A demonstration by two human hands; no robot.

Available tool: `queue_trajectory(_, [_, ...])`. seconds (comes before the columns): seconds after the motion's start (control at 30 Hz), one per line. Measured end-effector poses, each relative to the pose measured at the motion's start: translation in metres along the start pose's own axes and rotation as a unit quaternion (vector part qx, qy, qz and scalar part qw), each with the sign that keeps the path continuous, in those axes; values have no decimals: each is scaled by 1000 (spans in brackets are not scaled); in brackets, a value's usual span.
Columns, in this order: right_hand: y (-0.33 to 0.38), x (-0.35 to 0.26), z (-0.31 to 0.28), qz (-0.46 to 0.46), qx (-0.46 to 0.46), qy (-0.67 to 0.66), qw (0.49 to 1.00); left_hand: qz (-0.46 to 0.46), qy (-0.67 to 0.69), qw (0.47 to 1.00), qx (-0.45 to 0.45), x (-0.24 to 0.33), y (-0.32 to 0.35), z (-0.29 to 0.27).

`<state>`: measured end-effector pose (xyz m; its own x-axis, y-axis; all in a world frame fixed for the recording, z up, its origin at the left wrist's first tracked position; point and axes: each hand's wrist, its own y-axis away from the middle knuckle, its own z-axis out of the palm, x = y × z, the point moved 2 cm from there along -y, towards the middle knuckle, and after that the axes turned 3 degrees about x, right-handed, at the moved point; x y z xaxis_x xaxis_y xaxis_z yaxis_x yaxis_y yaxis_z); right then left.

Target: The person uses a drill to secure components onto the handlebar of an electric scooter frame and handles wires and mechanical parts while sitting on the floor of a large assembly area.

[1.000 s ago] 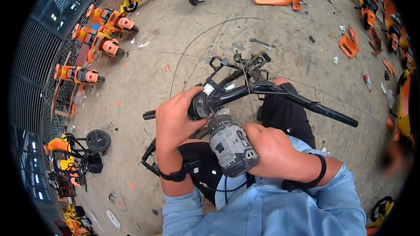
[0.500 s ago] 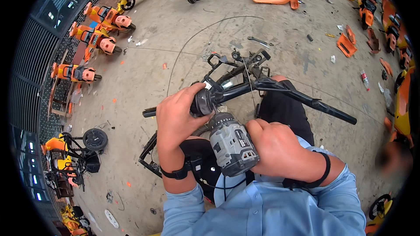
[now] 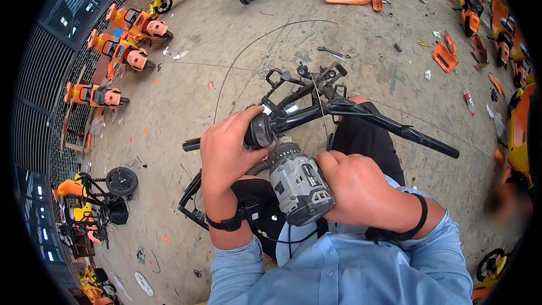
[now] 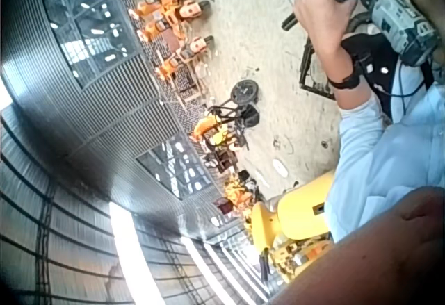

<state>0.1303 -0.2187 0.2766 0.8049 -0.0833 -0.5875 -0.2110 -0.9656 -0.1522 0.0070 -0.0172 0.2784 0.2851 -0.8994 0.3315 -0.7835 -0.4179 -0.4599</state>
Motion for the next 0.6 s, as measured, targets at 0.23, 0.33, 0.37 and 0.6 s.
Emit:
queue_trajectory(0.23, [0, 1, 0, -7, 8, 1, 1000, 4, 6, 1000, 8, 1, 0, 0])
queue_trajectory(0.33, [0, 2, 0, -7, 8, -2, 1000, 3, 10, 1000, 6, 2, -1, 0])
queue_trajectory(0.37, [0, 3, 1, -8, 10, -5, 1000, 3, 9, 1000, 5, 2, -1, 1])
queue_trajectory(0.6, [-2, 4, 1, -6, 1, -16, 1000, -5, 0, 1000, 1, -1, 1, 1])
